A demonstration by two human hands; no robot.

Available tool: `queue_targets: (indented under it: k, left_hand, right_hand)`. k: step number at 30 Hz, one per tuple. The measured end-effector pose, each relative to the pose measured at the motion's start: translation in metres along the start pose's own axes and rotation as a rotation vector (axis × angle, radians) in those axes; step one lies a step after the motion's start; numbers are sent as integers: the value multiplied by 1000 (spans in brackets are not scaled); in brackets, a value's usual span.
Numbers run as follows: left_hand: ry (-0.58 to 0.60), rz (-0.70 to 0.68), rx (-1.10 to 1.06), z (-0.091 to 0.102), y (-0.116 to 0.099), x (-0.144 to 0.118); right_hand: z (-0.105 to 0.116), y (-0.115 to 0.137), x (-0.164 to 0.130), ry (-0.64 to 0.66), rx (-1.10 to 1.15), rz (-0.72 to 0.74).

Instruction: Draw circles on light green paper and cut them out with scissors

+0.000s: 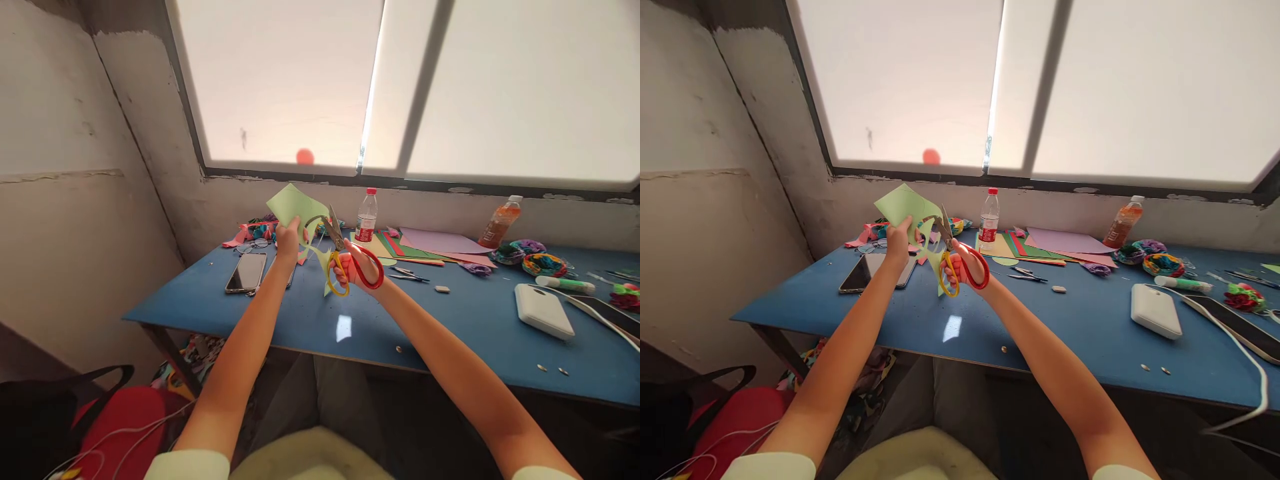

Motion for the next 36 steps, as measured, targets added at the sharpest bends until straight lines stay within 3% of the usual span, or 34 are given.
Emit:
queue_targets:
  k: [21, 27, 30, 34, 36]
  left_hand:
    - [18, -74, -70, -1, 2, 4]
    - [-26, -34, -144, -7, 3, -3]
    - [36, -65, -94, -11, 5, -5]
    - [82, -90, -5, -12, 7, -6]
    - [93, -91, 18, -12, 8, -7]
  right_hand:
    - [-2, 3, 0, -88, -81, 34]
    - [-7, 2, 0, -34, -138, 16]
    - [-1, -2, 4, -146, -157, 27]
    - [3, -8, 6, -75, -237, 58]
    - [5, -8, 7, -109, -243, 103]
Point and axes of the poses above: each hand's wrist, its own x-axis towards the middle knuckle, its own z-axis out of the back of the hand, y = z × x, the point moved 2 cm from there along x, towards the middle knuckle, and after that the axes turned 15 degrees about z, right-handed, at the moved point
